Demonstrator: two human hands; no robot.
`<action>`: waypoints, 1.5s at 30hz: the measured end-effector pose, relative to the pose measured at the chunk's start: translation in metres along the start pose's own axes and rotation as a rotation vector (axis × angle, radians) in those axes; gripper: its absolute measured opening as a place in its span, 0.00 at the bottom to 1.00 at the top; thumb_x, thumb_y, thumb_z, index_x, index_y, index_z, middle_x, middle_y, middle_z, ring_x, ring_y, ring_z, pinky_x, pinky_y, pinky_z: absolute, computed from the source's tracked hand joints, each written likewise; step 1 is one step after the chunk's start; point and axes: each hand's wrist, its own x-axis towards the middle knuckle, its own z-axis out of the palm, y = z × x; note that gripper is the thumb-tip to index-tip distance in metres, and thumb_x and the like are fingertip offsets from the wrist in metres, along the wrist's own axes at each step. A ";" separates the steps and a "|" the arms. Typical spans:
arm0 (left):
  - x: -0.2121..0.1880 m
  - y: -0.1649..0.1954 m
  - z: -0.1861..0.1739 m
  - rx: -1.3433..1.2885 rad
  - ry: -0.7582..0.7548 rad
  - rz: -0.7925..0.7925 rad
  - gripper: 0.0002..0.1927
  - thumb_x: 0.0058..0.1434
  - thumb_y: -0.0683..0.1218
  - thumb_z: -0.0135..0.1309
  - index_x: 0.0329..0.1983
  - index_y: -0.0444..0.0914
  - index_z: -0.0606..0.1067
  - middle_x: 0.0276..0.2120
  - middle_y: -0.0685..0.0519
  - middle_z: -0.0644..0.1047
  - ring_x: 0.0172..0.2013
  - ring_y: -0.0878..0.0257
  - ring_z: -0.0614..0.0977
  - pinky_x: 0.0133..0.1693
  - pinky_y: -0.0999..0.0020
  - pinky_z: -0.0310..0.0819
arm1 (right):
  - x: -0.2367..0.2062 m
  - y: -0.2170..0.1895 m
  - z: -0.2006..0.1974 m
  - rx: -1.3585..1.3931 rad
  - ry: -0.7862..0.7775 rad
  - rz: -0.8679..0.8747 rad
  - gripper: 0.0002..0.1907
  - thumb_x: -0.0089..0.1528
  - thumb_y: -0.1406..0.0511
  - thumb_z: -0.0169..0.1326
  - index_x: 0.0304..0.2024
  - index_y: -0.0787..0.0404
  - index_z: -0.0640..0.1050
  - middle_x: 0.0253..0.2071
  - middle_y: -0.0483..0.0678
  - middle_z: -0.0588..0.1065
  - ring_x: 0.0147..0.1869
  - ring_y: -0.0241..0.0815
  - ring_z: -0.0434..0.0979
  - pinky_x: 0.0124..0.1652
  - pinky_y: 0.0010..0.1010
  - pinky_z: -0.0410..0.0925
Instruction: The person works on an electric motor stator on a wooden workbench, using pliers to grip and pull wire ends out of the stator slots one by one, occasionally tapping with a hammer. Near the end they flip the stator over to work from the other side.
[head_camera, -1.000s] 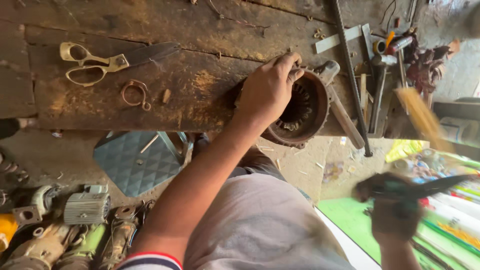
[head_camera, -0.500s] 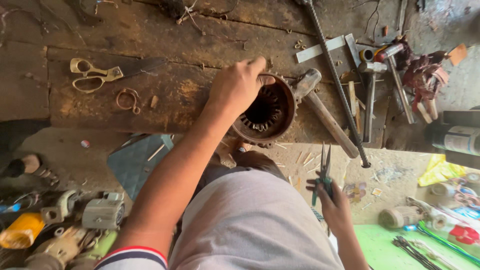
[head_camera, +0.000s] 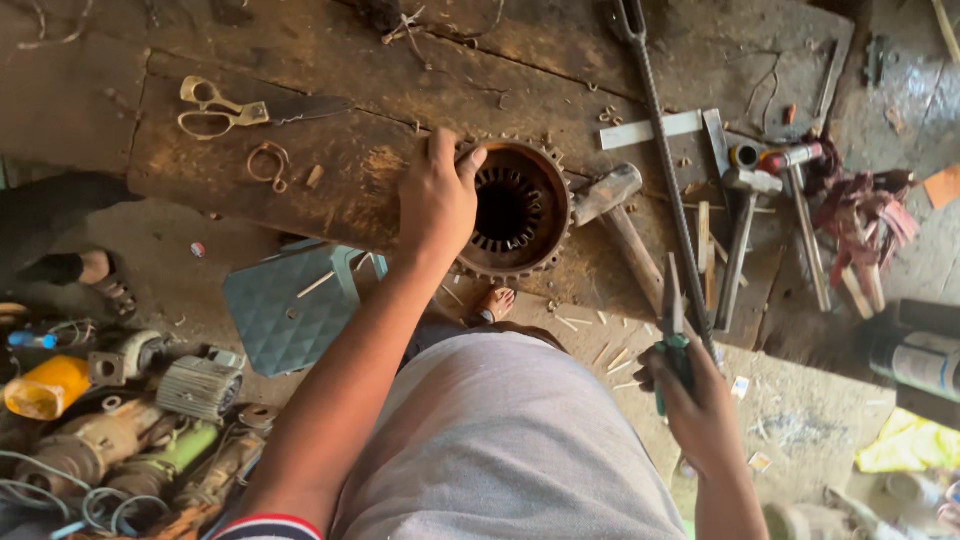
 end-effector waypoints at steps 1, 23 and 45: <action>-0.005 0.000 -0.001 0.027 -0.001 -0.011 0.15 0.71 0.51 0.54 0.45 0.35 0.68 0.41 0.38 0.76 0.37 0.39 0.81 0.36 0.47 0.75 | 0.001 -0.006 -0.002 -0.034 -0.038 0.003 0.23 0.64 0.68 0.53 0.62 0.65 0.70 0.41 0.54 0.80 0.42 0.42 0.81 0.43 0.33 0.74; 0.040 -0.009 0.011 0.027 -0.252 0.190 0.32 0.57 0.71 0.61 0.28 0.36 0.78 0.13 0.50 0.75 0.13 0.63 0.77 0.15 0.64 0.68 | 0.070 -0.275 0.067 -1.761 -0.657 0.236 0.15 0.73 0.57 0.39 0.56 0.45 0.76 0.19 0.39 0.77 0.19 0.32 0.78 0.27 0.30 0.74; 0.038 -0.007 0.015 -0.081 -0.373 0.141 0.29 0.61 0.67 0.58 0.33 0.35 0.76 0.22 0.46 0.78 0.21 0.55 0.83 0.21 0.58 0.76 | 0.082 -0.263 0.068 -1.609 -0.565 0.495 0.09 0.68 0.61 0.46 0.46 0.50 0.77 0.29 0.49 0.79 0.36 0.45 0.80 0.40 0.43 0.73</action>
